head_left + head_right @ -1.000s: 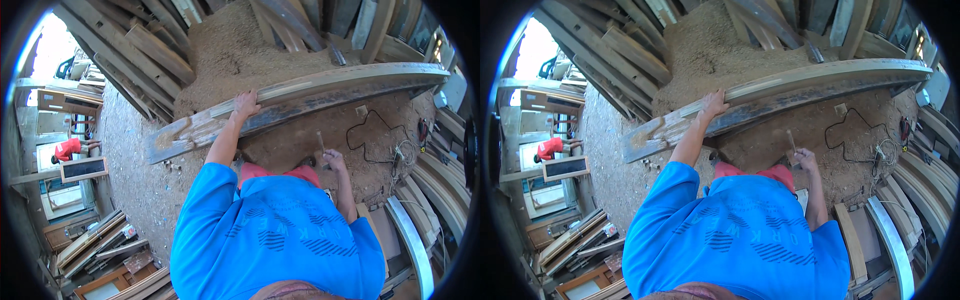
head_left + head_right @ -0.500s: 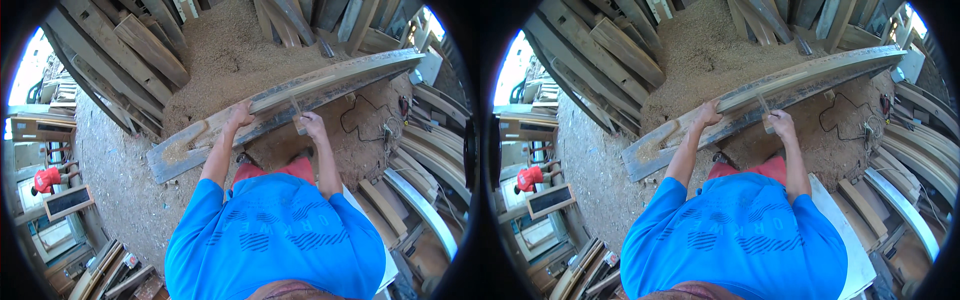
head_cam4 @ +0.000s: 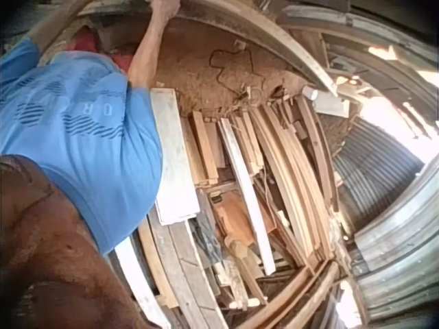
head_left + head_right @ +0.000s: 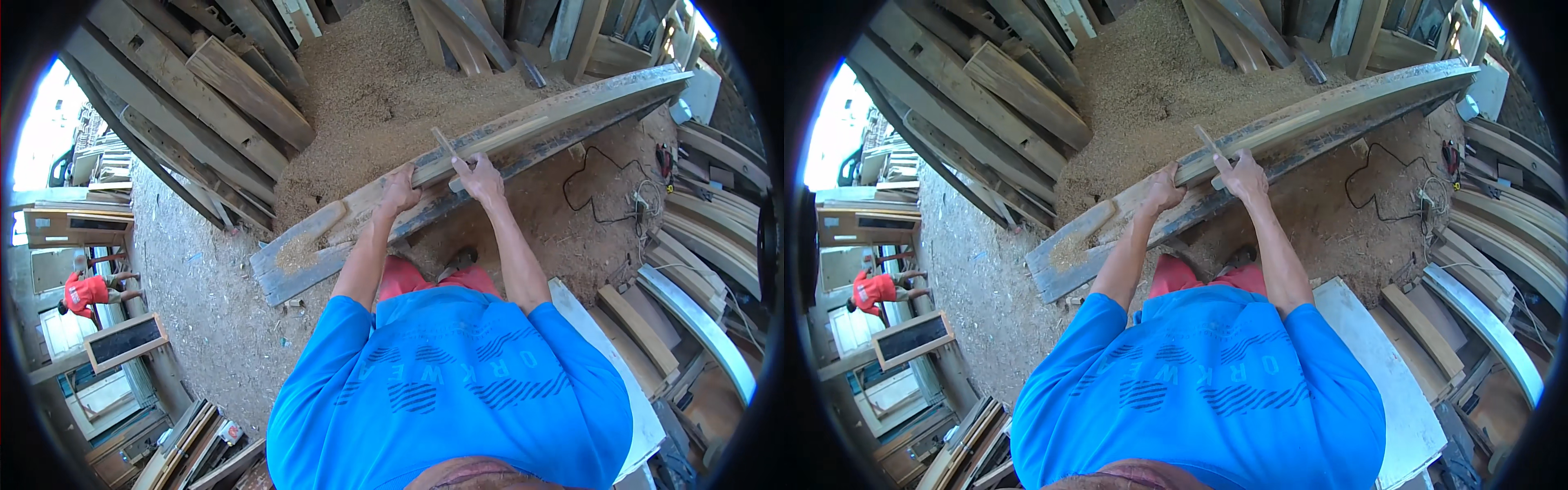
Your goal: The person marks lines along a wooden plank with a marking tool, planes the wood using an electric planer, and lifts and turns the plank by hand.
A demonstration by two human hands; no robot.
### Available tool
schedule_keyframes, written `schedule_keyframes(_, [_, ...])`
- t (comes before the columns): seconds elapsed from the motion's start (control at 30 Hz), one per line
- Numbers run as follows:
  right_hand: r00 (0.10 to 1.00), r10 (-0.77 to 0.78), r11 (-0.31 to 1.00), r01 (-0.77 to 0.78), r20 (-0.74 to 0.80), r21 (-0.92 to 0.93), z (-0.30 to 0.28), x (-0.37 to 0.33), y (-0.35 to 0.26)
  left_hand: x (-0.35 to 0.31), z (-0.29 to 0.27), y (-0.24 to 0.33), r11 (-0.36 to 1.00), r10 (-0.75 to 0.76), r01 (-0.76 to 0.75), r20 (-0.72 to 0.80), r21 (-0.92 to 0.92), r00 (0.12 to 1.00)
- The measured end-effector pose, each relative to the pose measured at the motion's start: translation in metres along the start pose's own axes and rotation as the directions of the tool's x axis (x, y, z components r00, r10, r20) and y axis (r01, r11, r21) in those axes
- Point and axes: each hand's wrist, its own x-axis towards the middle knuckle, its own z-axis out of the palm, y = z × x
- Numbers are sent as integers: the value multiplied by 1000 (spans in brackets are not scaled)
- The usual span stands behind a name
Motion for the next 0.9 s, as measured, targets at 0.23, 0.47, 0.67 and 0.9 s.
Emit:
schedule_keyframes(0.23, [989, 82, 995, -74, 122, -64, -10, -10, -35, 7, 5, -16, 994, 100, -101, 18, 32, 995])
schedule_keyframes(0.47, [989, 134, 991, -135, 67, 11, 32, 22, -6, 24, -4, -40, 887, 415, -372, 121, -274, 902])
schedule_keyframes(0.67, [952, 307, 922, -299, 4, 245, 47, 4, -40, 42, 22, -75, 801, 502, -422, 92, -425, 860])
schedule_keyframes(0.9, [936, 266, 964, -260, -231, 55, 68, 8, -31, 45, 29, -79, 800, 508, -385, 176, -461, 843])
